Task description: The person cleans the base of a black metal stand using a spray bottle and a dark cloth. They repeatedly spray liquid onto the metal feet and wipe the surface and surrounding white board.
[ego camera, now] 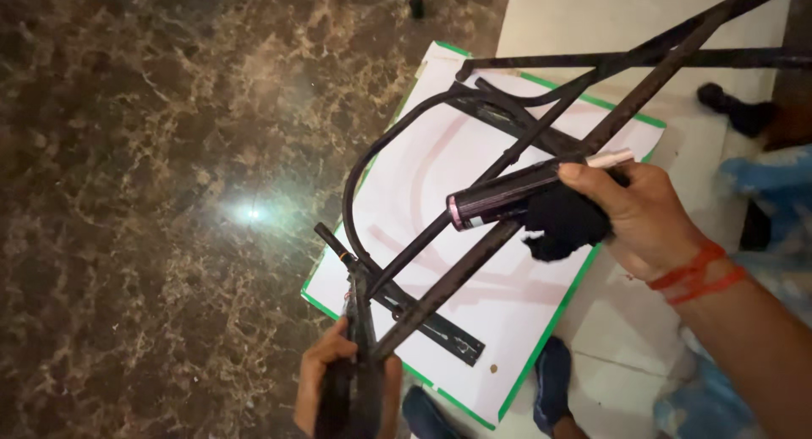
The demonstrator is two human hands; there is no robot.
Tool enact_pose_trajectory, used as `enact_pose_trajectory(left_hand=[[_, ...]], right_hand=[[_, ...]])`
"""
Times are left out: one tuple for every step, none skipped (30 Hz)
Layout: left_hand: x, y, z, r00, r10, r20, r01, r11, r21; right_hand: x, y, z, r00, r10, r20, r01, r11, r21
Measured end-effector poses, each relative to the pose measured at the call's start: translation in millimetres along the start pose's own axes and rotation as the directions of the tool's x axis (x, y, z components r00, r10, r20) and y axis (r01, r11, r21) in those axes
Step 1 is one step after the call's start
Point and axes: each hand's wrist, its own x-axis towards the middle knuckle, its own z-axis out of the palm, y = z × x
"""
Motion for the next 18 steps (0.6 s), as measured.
enact_pose_trajectory(left_hand=[[11.5,9.0,-4.2,1.000,-0.013,-0.018,0.013,1.000,-0.012],[19.1,15.6,-4.6,0.999,-0.013,-0.044,0.012,1.000,-0.022],[29.9,15.8,-9.8,1.000,-0.008,-0.028,0.008,1.000,-0.005],[37.8,13.0,-11.7,0.999,0.006,-0.051,-0.006,1.000,0.007],[40.7,8.5,-13.0,0.998,0.008,-0.065,-0.007,1.000,0.017],[42.8,2.2,-14.4,0.997,0.011,-0.080,-0.009,1.000,0.027],[48.5,-5.3,-17.0,0.997,-0.022,-0.067,0.020,0.999,-0.030],[56.1,-13.6,-17.3,0.997,-0.054,-0.054,0.049,0.995,-0.088],[60.5,-19.2,-19.4,0.996,-0.074,-0.039,0.068,0.987,-0.146],[54.9,-17.8,-19.9,0.987,-0.156,-0.048,0.151,0.985,-0.082],[48.8,-12.3,-13.1,0.971,-0.232,-0.064,0.230,0.973,-0.026],[46.3,-5.8,-9.2,0.948,-0.305,-0.084,0.309,0.951,0.028],[45.6,-0.7,-7.4,0.979,-0.169,-0.116,0.179,0.980,0.083],[46.6,2.5,-5.1,0.990,-0.028,-0.141,0.048,0.989,0.142],[45.1,4.9,-6.1,0.982,0.103,-0.156,-0.069,0.975,0.212],[46.4,4.2,-6.8,0.985,0.101,-0.143,-0.077,0.984,0.164],[46.0,4.1,-10.1,0.988,0.094,-0.126,-0.079,0.990,0.116],[41.8,6.3,-15.3,0.990,0.087,-0.110,-0.080,0.994,0.068]], right_hand=[[2.8,-5.7,10.0,1.000,-0.004,0.014,0.004,1.000,-0.028],[4.6,-10.8,19.1,1.000,-0.008,0.028,0.009,0.998,-0.057],[7.5,-13.7,27.4,0.999,-0.012,0.040,0.015,0.996,-0.085],[13.8,-14.7,36.3,0.998,-0.024,0.059,0.028,0.997,-0.072],[18.9,-12.9,42.8,0.997,-0.024,0.068,0.029,0.998,-0.063],[24.3,-11.4,47.2,0.997,-0.025,0.078,0.029,0.998,-0.054],[29.7,-10.6,51.3,0.998,0.001,0.065,0.003,0.998,-0.070],[35.3,-9.4,54.5,0.998,0.027,0.052,-0.023,0.996,-0.086],[38.4,-4.8,56.9,0.998,0.042,0.040,-0.038,0.995,-0.097],[38.7,3.9,59.9,0.998,0.056,0.028,-0.054,0.995,-0.079],[42.8,10.2,64.1,0.998,0.064,0.017,-0.062,0.996,-0.065],[47.5,15.7,67.2,0.997,0.071,0.007,-0.071,0.996,-0.051],[50.0,21.6,65.7,0.997,0.071,0.003,-0.071,0.995,-0.065],[52.7,28.3,64.2,0.997,0.071,0.000,-0.071,0.994,-0.078],[52.3,39.0,63.6,0.996,0.087,-0.001,-0.087,0.992,-0.091],[55.1,46.0,61.5,0.994,0.105,0.003,-0.104,0.990,-0.097],[58.2,49.7,57.3,0.992,0.129,0.006,-0.127,0.987,-0.102],[58.5,54.8,52.7,0.988,0.152,0.009,-0.151,0.983,-0.107]])
